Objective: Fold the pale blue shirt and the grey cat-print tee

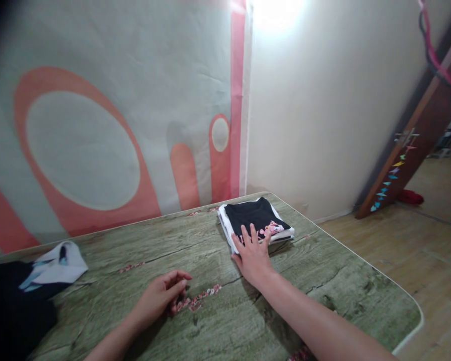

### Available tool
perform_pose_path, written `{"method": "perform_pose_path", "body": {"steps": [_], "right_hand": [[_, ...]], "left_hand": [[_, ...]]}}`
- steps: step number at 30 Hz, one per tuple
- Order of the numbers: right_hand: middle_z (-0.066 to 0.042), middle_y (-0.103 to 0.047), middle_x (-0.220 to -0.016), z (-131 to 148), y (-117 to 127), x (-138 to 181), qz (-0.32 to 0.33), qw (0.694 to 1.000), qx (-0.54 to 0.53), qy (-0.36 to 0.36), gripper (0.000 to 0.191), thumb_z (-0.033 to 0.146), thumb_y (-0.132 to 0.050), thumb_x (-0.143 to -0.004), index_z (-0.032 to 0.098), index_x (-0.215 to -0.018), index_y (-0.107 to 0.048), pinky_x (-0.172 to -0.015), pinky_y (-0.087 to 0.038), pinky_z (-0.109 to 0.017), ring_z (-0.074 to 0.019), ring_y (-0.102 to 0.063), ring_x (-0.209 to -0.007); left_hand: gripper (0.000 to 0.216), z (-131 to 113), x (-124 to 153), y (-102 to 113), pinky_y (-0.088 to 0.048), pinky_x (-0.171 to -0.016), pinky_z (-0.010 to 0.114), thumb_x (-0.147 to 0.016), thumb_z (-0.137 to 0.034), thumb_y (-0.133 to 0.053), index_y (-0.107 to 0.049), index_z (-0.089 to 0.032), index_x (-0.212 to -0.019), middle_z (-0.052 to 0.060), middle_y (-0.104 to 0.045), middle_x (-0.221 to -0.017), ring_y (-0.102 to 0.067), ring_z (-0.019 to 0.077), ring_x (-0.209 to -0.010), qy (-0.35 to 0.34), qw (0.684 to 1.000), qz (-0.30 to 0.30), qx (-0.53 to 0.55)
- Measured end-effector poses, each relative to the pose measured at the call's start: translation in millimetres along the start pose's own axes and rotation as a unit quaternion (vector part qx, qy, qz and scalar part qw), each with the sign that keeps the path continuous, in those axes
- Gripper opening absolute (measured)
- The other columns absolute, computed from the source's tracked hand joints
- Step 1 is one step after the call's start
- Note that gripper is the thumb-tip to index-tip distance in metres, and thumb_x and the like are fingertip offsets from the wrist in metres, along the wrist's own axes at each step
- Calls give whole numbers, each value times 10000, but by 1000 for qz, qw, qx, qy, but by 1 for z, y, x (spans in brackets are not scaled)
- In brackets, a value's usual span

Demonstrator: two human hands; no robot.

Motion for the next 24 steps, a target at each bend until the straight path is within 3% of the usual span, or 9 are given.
{"method": "perform_pose_path", "body": {"steps": [7, 14, 24], "right_hand": [[-83, -249, -1582, -37, 12, 4, 0, 998, 27, 51, 832, 207, -614, -808, 303, -1529, -209, -1100, -3, -682, -382, -141, -1449], [-69, -375, -1529, -84, -22, -8, 6, 997, 31, 69, 625, 162, -525, -876, 301, -1465, -370, -1116, -61, -651, -340, -252, -1424], [-60, -426, -1496, -158, -64, -65, 2, 995, 66, 77, 536, 241, -514, -894, 309, -1418, -430, -1084, -177, -639, -337, -311, -1392]], "left_hand": [[372, 1, -2, 2, -383, -359, 168, -782, -467, -613, -573, -156, -981, -60, -531, -622, -488, 68, -392, -1, 999, 5, 45], [346, 3, -2, 1, -370, -341, 165, -799, -452, -610, -565, -167, -989, -66, -531, -619, -472, 65, -376, 4, 999, 5, 51], [340, 11, -5, 1, -382, -331, 165, -798, -440, -616, -562, -163, -987, -73, -520, -602, -468, 61, -356, 5, 999, -1, 55]]}}
Point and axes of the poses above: each hand's wrist, its own x-axis away from the middle knuckle, its own y-axis out of the back of the hand, z = x × y, the point moved 3 cm from there along -x, towards the middle knuckle
